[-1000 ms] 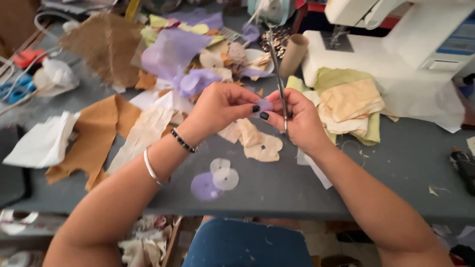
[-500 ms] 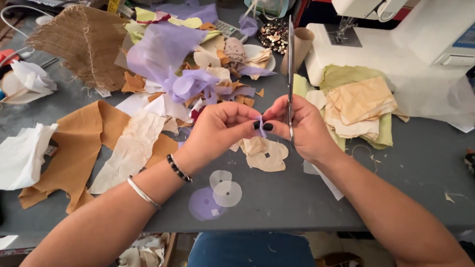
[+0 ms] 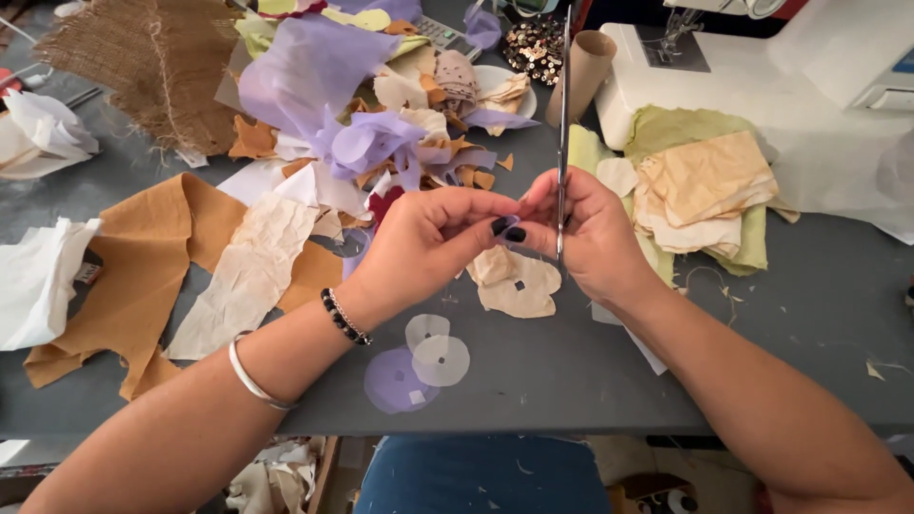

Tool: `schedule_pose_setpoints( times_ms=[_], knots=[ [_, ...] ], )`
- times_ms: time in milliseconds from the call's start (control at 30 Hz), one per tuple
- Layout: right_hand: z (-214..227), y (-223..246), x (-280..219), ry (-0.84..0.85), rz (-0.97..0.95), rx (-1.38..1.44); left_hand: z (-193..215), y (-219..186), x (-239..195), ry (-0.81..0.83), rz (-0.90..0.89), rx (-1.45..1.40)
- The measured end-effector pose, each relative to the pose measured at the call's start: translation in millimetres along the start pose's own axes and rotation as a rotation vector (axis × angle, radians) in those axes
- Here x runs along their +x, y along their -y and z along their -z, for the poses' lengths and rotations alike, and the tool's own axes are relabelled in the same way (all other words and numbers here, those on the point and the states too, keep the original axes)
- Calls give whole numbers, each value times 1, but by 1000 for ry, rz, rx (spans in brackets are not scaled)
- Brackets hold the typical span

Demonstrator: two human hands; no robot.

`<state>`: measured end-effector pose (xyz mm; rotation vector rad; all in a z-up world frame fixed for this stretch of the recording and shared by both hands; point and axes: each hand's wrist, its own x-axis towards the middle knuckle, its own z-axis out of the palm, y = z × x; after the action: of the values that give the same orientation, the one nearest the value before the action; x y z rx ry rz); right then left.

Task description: Cutting small circular shapes from various fabric scraps using scissors at a workbench.

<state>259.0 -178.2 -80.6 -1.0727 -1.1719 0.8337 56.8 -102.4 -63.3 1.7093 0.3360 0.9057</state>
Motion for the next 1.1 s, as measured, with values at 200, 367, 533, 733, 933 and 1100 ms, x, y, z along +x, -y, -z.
schedule_pose_setpoints(
  times_ms=[200, 367, 533, 733, 933, 1100],
  knots=[
    [10, -17, 4, 1, 19, 56, 0, -6, 0, 65, -78, -12],
    [17, -36, 2, 49, 4, 105, 7, 4, -3, 46, -193, 130],
    [21, -35, 5, 61, 33, 147, 8, 4, 1, 88, -148, -75],
    [18, -33, 6, 53, 81, 244, 6, -3, 3, 103, -121, -68],
    [-2, -9, 1, -11, 15, 309, 4, 0, 4, 19, -32, -209],
    [4, -18, 4, -63, -52, 249, 5, 8, 3, -46, 14, -94]
  ],
)
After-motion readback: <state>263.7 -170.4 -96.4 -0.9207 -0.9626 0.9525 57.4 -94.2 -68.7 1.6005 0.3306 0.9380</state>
